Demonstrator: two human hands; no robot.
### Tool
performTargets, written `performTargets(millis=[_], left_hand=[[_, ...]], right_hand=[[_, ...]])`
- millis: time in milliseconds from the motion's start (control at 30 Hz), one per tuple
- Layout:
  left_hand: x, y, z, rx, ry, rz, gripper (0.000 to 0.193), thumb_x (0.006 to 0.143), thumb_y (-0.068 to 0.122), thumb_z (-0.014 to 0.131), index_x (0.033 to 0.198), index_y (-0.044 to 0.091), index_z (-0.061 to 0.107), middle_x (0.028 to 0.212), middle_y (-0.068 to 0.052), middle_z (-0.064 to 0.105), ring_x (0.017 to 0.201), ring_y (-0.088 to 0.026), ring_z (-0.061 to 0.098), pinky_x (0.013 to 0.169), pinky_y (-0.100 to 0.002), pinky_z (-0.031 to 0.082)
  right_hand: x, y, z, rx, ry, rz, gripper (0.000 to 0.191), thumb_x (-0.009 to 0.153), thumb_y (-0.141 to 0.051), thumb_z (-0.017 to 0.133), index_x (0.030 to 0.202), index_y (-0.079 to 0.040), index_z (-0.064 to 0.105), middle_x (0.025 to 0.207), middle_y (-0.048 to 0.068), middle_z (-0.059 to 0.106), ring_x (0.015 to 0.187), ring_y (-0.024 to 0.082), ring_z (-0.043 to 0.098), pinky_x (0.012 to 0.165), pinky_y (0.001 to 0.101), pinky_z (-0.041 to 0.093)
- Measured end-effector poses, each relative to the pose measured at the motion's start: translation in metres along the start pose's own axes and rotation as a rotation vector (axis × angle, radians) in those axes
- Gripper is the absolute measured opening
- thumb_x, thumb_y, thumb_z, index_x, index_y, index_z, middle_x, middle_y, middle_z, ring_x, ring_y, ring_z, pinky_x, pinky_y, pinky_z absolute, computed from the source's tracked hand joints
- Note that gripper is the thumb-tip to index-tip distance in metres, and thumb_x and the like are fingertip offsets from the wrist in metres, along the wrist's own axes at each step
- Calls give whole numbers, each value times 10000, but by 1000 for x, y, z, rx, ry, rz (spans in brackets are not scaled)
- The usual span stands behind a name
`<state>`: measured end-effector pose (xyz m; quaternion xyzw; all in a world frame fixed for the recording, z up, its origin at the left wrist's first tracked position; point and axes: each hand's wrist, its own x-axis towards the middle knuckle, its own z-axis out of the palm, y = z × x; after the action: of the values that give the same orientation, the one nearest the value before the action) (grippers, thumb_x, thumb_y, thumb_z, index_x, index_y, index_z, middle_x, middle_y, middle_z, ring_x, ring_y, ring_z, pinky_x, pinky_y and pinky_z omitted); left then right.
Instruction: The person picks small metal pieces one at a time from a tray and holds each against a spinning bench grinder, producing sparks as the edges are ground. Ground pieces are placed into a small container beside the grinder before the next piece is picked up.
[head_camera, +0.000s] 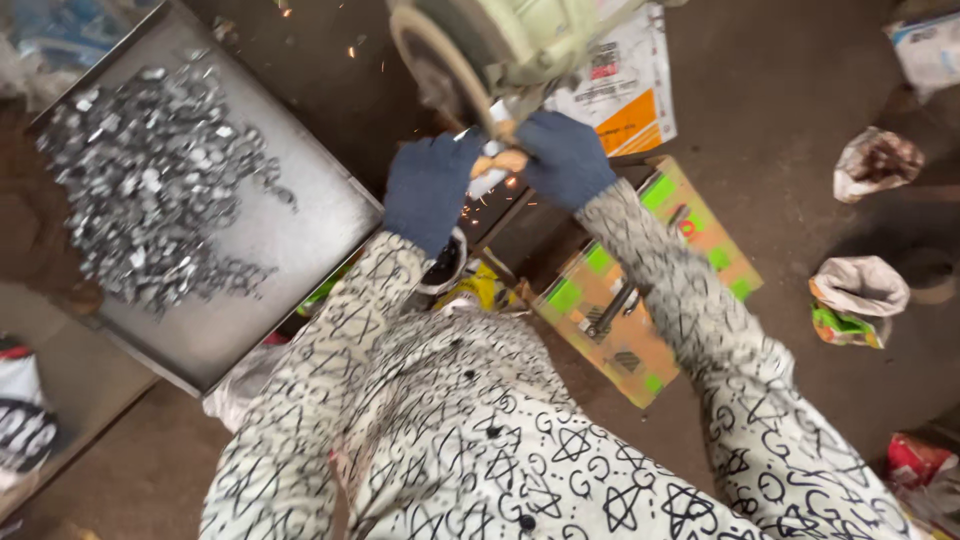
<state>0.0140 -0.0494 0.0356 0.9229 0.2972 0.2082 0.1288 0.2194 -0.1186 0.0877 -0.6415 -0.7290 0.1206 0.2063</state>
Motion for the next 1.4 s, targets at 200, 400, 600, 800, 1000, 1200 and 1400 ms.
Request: performTargets(millis=[200,400,600,800,1000,1200,1400], left_hand=[[-35,1,-37,-334,119,19,449,880,448,723,1149,101,634,933,-101,654,859,-296,653,728,-455,495],[-83,-86,-22,195,298,-946,770,709,358,761,1301,-90,558,1079,-277,639,768,-387,638,642,-517,513],[-120,-105,-18,91,152,-685,317,991,231,735,1282,129,662,1133,-103,701,1049,-342,645,917,-506,516],[-66,-16,-45,-276,144,65,391,915,199,754,1279,91,659,1235,-81,700,1149,-294,625,951,-471,486],[13,16,-66,-398,-189,17,271,972,250,717,1217,142,680,1131,-49,697,1040,-268,646,904,-429,489],[-12,11,-53,-190,182,1,413,967,326,700,1287,66,670,1045,-105,659,943,-321,617,799,-463,441],[14,-9,-22,-121,6,25,274,969,383,724,1098,141,730,908,-76,639,870,-291,629,762,-461,462]], right_hand=[[-83,-76,89,1784,429,1064,444,944,-429,608,1182,-55,641,946,95,758,856,201,738,786,340,623],[-103,-106,155,1254,59,1322,387,970,-425,668,1108,-63,674,919,80,737,828,199,682,717,377,560],[-76,-127,143,757,87,714,415,967,-238,740,1281,13,638,1139,115,749,1004,139,695,883,310,552],[-63,-122,60,662,363,595,306,990,-164,720,1244,2,687,1146,106,754,1011,122,701,908,288,567],[-63,-100,13,228,425,522,317,954,-176,772,1235,-46,706,943,93,697,821,203,673,762,323,549],[-45,-61,12,0,302,299,369,913,-339,806,1194,-120,707,906,73,678,812,271,684,687,389,537],[-31,-34,22,-73,254,227,282,927,-362,801,1048,-124,709,877,81,674,828,303,679,685,433,520]])
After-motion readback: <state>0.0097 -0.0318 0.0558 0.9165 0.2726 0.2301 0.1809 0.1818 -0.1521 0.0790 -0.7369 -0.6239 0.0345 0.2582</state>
